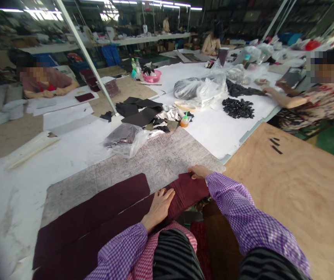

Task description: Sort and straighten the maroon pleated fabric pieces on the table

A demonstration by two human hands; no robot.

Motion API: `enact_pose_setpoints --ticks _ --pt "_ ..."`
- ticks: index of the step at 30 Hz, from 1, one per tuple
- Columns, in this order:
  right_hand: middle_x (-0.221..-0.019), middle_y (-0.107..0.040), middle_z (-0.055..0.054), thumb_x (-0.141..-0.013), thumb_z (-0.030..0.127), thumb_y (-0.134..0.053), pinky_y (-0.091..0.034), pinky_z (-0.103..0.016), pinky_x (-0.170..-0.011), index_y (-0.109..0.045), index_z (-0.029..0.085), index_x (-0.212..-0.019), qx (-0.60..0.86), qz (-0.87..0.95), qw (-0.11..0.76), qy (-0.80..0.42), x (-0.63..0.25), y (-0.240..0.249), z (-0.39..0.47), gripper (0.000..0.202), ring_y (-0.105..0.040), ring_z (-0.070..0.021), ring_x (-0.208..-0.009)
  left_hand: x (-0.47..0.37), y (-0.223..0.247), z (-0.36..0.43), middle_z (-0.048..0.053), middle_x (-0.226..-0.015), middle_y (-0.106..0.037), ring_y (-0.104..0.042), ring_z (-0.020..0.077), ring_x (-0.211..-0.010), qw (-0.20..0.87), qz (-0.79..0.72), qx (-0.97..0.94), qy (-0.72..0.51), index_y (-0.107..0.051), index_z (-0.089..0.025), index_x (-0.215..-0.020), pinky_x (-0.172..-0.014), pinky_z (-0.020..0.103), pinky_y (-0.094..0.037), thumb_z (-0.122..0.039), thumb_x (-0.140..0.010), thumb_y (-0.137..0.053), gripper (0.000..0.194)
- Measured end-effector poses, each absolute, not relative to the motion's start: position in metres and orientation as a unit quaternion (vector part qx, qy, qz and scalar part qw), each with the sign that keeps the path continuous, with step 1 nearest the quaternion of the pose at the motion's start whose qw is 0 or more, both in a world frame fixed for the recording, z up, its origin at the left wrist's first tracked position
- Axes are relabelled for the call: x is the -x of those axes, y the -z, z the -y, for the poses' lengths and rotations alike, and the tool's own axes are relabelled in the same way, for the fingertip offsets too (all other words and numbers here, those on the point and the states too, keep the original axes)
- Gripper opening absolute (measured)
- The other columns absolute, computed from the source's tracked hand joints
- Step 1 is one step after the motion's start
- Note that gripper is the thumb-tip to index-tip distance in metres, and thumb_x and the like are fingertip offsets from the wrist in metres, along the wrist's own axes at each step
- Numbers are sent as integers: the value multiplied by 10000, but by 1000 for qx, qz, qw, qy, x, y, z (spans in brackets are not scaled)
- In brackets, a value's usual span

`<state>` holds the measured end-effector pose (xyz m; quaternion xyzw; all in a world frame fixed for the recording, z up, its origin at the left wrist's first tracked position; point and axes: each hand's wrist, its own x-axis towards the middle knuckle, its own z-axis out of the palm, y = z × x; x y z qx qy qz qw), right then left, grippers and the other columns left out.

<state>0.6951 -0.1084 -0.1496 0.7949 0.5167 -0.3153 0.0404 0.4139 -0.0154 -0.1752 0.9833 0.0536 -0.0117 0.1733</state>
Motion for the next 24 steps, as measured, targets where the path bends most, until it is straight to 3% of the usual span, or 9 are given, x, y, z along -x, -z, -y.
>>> enact_pose_setpoints --ticks 8,12,16,24 --pt "-1042 -627 -58 -899 316 -573 -492 -413 -841 -600 150 -1064 -775 -540 88 316 -694 141 109 235 -603 -205 -943 -416 172 15 90 -1352 -467 -460 268 -1162 169 -58 -984 9 -412 -190 -1314 -906 447 -415 -127 -850 -493 475" --pt "-1038 -629 -59 -900 306 -574 -494 -412 -841 -598 156 -1072 -773 -544 88 314 -693 139 109 230 -605 -201 -940 -418 171 16 104 -1330 -480 -466 270 -1141 167 -64 -984 9 -351 -185 -1359 -893 442 -411 -137 -852 -482 526" --pt "-1040 -633 -53 -896 318 -577 -486 -412 -854 -609 158 -1068 -772 -547 69 317 -693 140 110 237 -603 -216 -955 -421 171 18 99 -1295 -494 -478 270 -1112 161 -72 -984 9 -268 -195 -1402 -870 443 -420 -120 -850 -466 591" --pt "-1079 -623 -68 -886 328 -589 -465 -437 -888 -600 147 -1086 -780 -523 -12 343 -694 143 111 270 -591 -223 -987 -425 174 17 84 -1333 -465 -466 287 -1136 142 -58 -988 18 -387 -225 -1332 -884 483 -434 -112 -830 -514 530"
